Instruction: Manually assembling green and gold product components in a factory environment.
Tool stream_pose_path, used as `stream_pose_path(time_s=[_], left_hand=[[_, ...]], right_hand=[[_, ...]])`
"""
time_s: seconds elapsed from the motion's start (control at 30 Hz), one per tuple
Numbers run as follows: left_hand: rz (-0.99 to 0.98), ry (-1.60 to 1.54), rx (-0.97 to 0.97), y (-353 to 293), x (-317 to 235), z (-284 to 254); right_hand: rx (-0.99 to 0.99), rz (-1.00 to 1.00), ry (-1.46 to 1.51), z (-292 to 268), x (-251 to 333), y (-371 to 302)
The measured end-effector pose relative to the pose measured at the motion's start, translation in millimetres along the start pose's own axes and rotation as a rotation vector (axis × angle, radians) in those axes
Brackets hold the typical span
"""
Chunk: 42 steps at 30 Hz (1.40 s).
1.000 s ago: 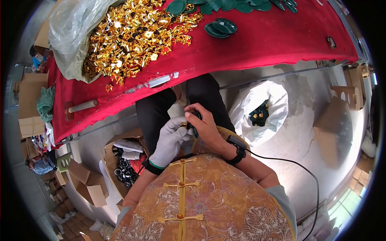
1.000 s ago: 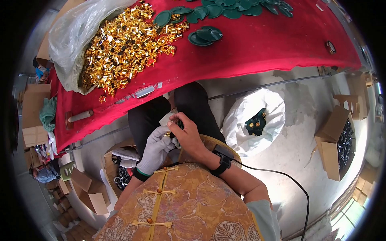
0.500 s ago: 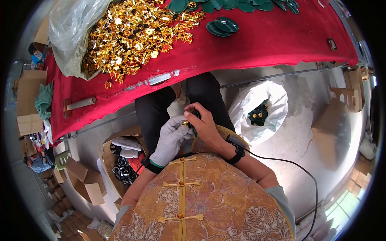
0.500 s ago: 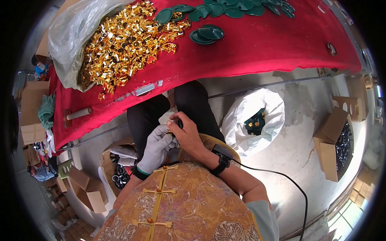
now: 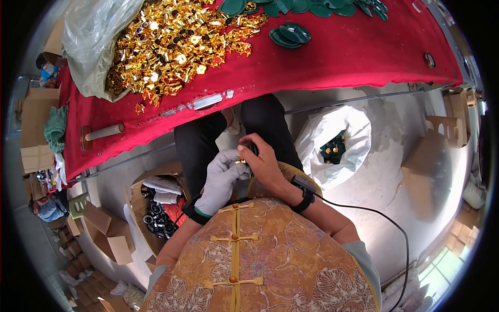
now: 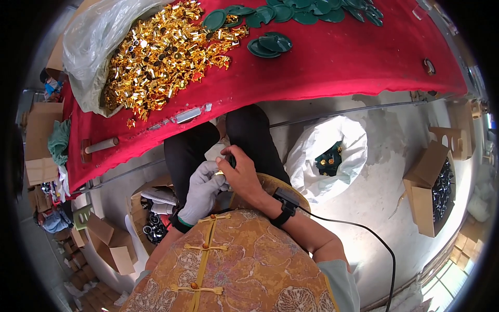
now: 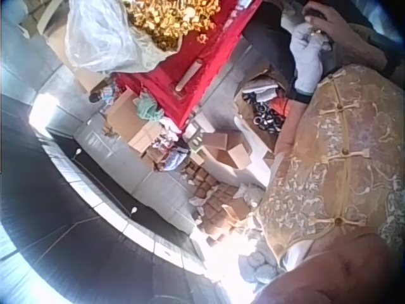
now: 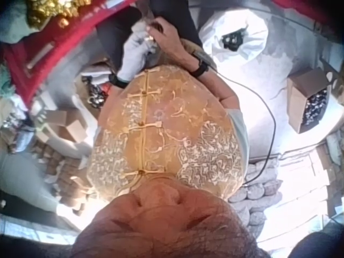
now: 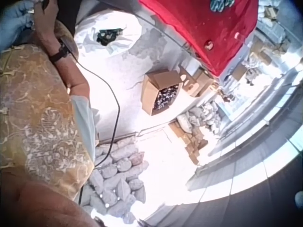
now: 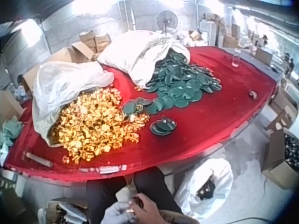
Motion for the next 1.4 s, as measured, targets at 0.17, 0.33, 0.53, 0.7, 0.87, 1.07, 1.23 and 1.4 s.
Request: stream_pose_path(time_s=[0.17,0.33,0.53,0.7,0.87,1.07,1.23,1.4], left_hand=[[0.376,0.537,-0.035,-1,-8,17],[0.752,0.700,0.137,15,11,-18],[0.912,0.999,0.608,28,13,-20],[0.770,0.883,0.591,5,-15,5],[0.458,0.666,0.258,-37,-50,23],[0.153,0.502,0.205,-61,-65,36],[0.019,0.386,0.235,-58,-63,22],[0.230,0.491,0.255,-60,-75,22]], right_hand=[[-0.085,-0.039,-0.001,-6,9,-13],[0.174,0.316,0.064,21,-74,-26],[0.049,0.266,0.171,-34,-110,-30],[0.010,0.203,0.187,-10,-62,-16],[-0.098,-0.057,0.018,-10,-6,-10],[-0.131,-0.397,-0.151,-7,18,-26],[-0.131,-0.449,-0.202,0,9,-33],[-0.044,-0.328,-0.239,12,7,-31]])
Point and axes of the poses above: each hand's wrist, its own y-axis towards the middle knuckle, its own z-axis out of the palm, x = y × z, the point moved 2 cm from there along y, towards the middle knuckle, and after that the axes turned 13 degrees about -x, right-handed, at the moved point
